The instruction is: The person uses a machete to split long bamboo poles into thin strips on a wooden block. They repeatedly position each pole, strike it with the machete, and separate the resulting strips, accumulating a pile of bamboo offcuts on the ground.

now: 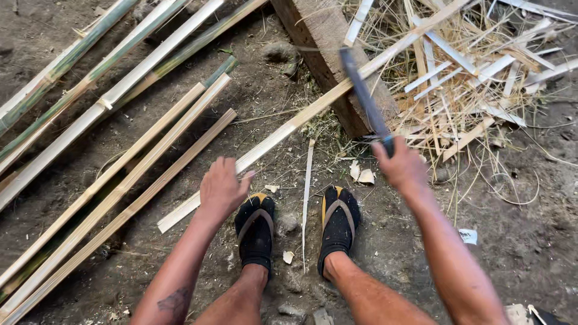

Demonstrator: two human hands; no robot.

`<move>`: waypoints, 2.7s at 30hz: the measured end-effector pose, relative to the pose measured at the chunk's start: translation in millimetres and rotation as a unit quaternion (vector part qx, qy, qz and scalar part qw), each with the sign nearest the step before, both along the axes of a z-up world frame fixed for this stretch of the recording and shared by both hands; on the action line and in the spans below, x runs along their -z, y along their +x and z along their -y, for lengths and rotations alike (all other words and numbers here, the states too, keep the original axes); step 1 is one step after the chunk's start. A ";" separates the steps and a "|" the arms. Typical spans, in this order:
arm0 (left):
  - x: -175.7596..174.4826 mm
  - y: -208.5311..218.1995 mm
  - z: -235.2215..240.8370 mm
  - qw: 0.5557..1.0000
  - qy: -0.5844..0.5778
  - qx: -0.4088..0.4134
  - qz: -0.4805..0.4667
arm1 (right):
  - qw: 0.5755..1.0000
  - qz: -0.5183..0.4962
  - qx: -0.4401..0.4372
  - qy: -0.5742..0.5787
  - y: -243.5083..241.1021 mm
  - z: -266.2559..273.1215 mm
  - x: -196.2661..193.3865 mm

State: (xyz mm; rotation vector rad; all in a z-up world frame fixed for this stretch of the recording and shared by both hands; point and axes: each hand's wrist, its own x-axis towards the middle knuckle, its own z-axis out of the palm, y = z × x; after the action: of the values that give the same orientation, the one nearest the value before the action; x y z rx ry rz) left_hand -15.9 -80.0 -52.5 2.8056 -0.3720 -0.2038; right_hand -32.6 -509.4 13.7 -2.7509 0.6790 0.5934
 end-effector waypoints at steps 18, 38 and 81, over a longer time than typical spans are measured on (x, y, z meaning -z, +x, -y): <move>-67.5 19.2 25.3 0.962 -0.041 -0.055 -0.264 | 0.970 -0.076 -0.188 0.132 -47.7 -114.4 -31.1; -45.1 8.8 11.9 0.944 0.002 -0.073 -0.320 | 0.958 -0.051 -0.265 0.096 -31.9 -95.0 -31.0; -8.4 -24.6 -5.4 0.984 0.100 -0.044 -0.143 | 0.992 -0.042 -0.110 0.040 -1.2 -53.8 -40.0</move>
State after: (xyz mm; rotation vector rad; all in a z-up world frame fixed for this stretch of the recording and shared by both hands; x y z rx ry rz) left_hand -40.5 -74.6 -44.0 2.9189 -0.1666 -0.6492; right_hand -33.9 -455.6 53.7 -2.7587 0.3613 0.7697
